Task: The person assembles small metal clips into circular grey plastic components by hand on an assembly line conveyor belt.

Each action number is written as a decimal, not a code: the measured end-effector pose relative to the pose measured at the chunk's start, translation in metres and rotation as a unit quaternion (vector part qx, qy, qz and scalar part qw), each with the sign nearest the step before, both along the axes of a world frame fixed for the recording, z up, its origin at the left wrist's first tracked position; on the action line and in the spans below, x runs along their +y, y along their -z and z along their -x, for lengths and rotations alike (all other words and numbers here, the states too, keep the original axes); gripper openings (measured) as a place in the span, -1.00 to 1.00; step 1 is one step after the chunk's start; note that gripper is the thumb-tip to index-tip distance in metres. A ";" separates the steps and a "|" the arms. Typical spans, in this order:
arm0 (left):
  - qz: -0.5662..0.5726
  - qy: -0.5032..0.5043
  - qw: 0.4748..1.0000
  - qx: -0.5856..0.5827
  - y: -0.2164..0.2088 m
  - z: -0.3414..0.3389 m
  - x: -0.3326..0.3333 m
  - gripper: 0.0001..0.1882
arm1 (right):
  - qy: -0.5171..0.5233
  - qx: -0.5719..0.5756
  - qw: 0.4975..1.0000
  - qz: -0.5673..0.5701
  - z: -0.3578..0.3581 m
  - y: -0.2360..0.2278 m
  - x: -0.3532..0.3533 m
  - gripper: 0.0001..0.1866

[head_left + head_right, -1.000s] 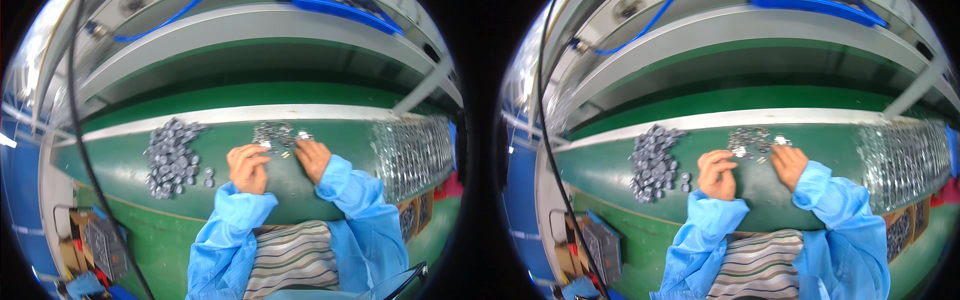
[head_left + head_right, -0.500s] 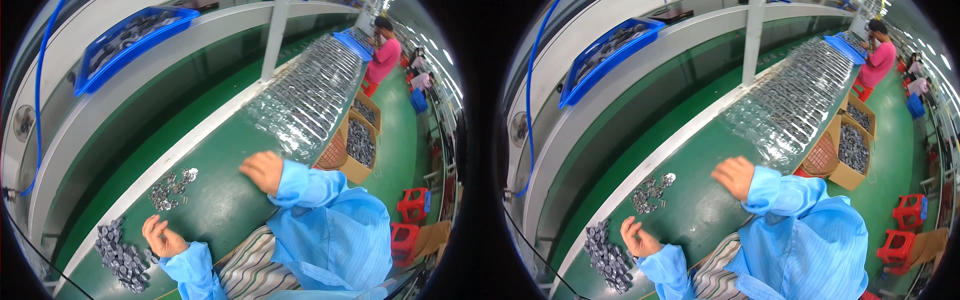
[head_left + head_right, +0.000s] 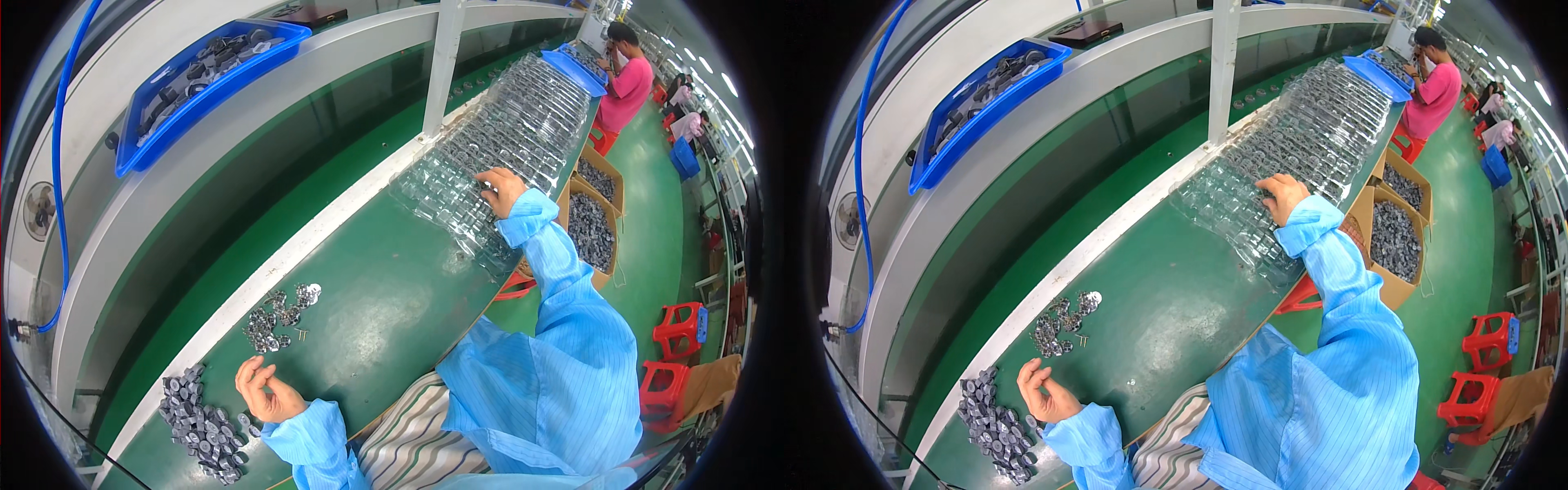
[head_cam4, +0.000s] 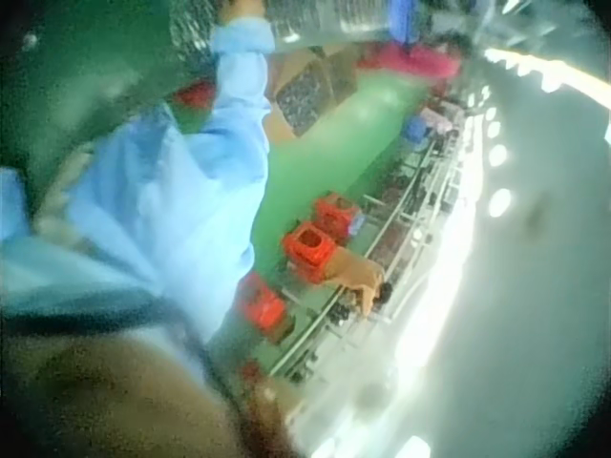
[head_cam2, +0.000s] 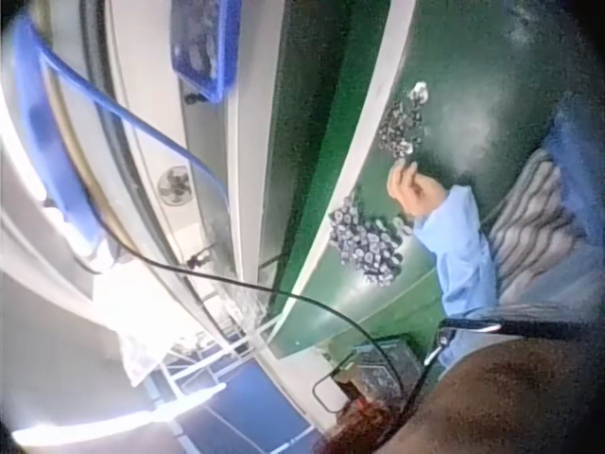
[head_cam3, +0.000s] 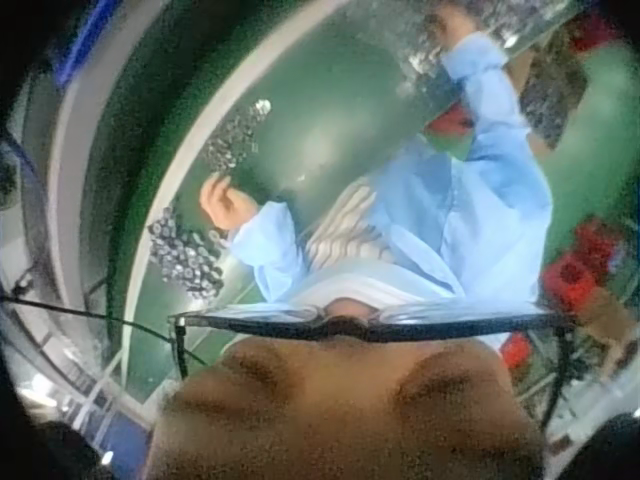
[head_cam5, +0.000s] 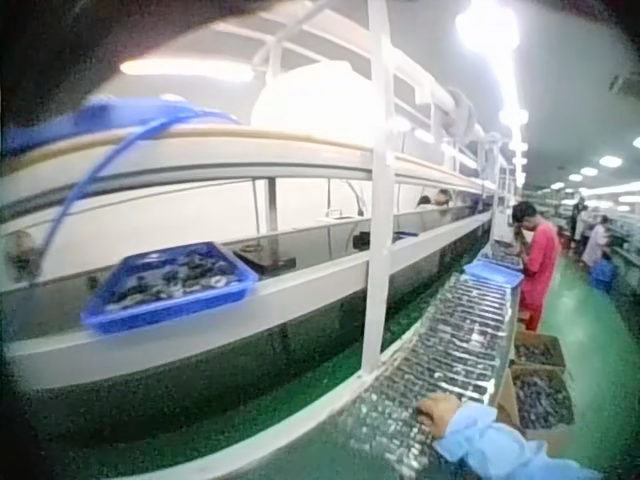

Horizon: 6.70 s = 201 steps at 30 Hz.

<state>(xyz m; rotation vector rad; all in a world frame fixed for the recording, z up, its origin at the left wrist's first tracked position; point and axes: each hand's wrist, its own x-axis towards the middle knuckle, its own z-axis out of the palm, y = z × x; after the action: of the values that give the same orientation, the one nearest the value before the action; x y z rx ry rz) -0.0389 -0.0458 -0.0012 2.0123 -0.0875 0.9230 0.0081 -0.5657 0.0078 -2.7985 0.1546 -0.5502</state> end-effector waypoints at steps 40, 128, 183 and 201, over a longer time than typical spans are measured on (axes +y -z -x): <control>-0.073 0.013 0.997 -0.026 -0.015 0.000 -0.008 -0.72 | -0.062 0.167 0.979 0.096 -0.026 -0.012 -0.006 -0.64; -0.142 0.036 0.989 -0.035 -0.010 -0.001 -0.011 -0.73 | -0.027 -0.015 0.999 0.036 0.029 0.002 -0.006 -0.63; -0.133 0.052 0.987 -0.077 -0.013 -0.007 -0.003 -0.76 | -0.484 -0.118 0.865 0.052 -0.061 0.024 0.258 -0.65; -0.161 0.042 0.984 -0.070 -0.012 -0.004 -0.013 -0.76 | -0.045 -0.071 0.987 0.134 0.054 -0.039 0.040 -0.73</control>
<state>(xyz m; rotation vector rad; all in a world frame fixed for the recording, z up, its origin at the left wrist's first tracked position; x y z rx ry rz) -0.0349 -0.0591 0.0107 2.2145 -0.4209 1.0488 -0.0460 -0.5256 0.0471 -2.9897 -0.0810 -0.7995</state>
